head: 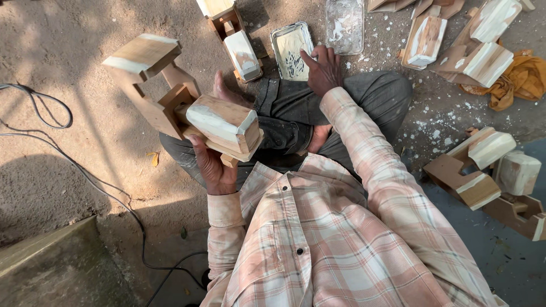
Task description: The person sits cross-legged on the floor and applies white putty to small wooden furniture pieces using their fingers. They smooth the putty over surfaces and edges, occasionally turning the pieces to reach different sides. Multiple similar wooden items are visible on the floor nearby.
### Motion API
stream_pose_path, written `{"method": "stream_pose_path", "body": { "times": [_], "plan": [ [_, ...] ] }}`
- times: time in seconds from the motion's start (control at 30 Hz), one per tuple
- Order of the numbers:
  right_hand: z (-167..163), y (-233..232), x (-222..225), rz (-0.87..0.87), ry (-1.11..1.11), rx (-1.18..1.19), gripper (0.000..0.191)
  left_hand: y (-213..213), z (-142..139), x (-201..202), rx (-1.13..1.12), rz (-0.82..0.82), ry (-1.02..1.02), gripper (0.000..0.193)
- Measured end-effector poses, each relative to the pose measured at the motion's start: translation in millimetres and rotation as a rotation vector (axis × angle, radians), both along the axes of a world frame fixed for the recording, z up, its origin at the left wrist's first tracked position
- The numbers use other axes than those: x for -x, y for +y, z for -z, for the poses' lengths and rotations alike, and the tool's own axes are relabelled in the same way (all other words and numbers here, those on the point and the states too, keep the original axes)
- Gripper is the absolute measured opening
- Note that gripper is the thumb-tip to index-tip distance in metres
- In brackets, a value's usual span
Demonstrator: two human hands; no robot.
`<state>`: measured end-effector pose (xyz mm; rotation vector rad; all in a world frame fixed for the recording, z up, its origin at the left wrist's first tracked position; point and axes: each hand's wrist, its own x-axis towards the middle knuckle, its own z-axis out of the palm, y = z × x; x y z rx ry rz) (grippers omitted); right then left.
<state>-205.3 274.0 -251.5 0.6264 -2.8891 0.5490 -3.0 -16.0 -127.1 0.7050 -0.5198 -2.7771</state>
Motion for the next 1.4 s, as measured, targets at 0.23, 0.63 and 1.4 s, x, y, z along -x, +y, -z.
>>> {"method": "stream_pose_path", "body": {
  "times": [0.23, 0.63, 1.4],
  "plan": [
    [19.6, -11.3, 23.8, -0.004, -0.087, -0.092, 0.059, -5.0, 1.2, -1.7, -0.029, 0.015, -0.010, 0.077],
    [21.0, -26.9, 41.1, -0.062, -0.183, -0.192, 0.070, -12.7, 8.7, -1.9, -0.024, -0.048, -0.117, 0.077],
    [-160.3, -31.1, -65.6, -0.402, -0.124, 0.848, 0.050, 10.5, -66.5, 34.7, 0.038, 0.059, 0.015, 0.072]
  ]
}}
